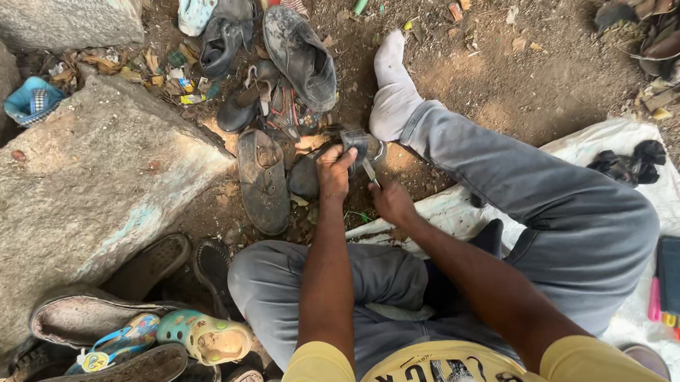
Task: The person sits on the ground and uses a knife to scrape and separate parts of several worn shoes. They handle multiple shoes one at a time, prying at the soles and uppers, and occasionally repositioning the shoes on the ground.
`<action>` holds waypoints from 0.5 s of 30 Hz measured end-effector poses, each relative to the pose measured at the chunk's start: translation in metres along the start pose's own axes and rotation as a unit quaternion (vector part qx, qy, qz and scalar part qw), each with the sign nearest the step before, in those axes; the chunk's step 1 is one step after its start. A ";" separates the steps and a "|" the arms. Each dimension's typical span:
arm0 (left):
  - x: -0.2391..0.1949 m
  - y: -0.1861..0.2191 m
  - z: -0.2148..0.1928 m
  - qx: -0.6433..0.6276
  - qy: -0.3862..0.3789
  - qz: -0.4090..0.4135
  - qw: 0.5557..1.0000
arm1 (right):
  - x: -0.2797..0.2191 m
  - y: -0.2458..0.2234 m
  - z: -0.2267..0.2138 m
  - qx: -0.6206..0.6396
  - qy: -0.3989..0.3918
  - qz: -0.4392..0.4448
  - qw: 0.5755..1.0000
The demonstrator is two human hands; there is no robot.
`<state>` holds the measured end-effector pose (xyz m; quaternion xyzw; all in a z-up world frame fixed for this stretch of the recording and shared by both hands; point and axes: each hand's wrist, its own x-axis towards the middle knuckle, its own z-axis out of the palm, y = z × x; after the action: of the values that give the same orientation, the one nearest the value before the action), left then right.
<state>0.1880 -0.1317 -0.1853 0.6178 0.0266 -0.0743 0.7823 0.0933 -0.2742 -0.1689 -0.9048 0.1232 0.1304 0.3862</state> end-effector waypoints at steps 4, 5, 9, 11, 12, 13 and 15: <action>0.004 -0.011 -0.008 -0.035 0.040 -0.002 0.999 | -0.047 -0.007 0.013 0.001 -0.028 0.066 0.997; 0.009 -0.016 -0.009 -0.100 0.054 0.001 0.994 | -0.051 -0.009 0.012 -0.007 -0.050 0.093 0.994; 0.009 -0.053 -0.017 -0.201 0.061 -0.011 0.978 | -0.032 0.005 0.030 -0.006 0.008 0.029 1.000; 0.007 -0.069 -0.021 -0.227 0.071 -0.016 0.971 | -0.016 0.006 0.045 0.027 0.058 -0.009 0.998; 0.011 -0.075 -0.020 -0.242 0.069 -0.018 0.968 | -0.017 0.007 0.047 0.026 0.042 0.012 0.999; 0.016 -0.081 -0.021 -0.063 0.101 0.142 0.983 | -0.023 0.006 0.048 0.026 0.027 0.034 0.999; 0.022 -0.087 -0.028 0.293 0.147 0.429 0.842 | -0.043 -0.003 0.045 0.018 -0.008 0.046 0.999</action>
<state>0.1978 -0.1254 -0.2782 0.7714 -0.1493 0.3560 0.5059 0.0475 -0.2338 -0.1827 -0.8902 0.1637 0.1524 0.3970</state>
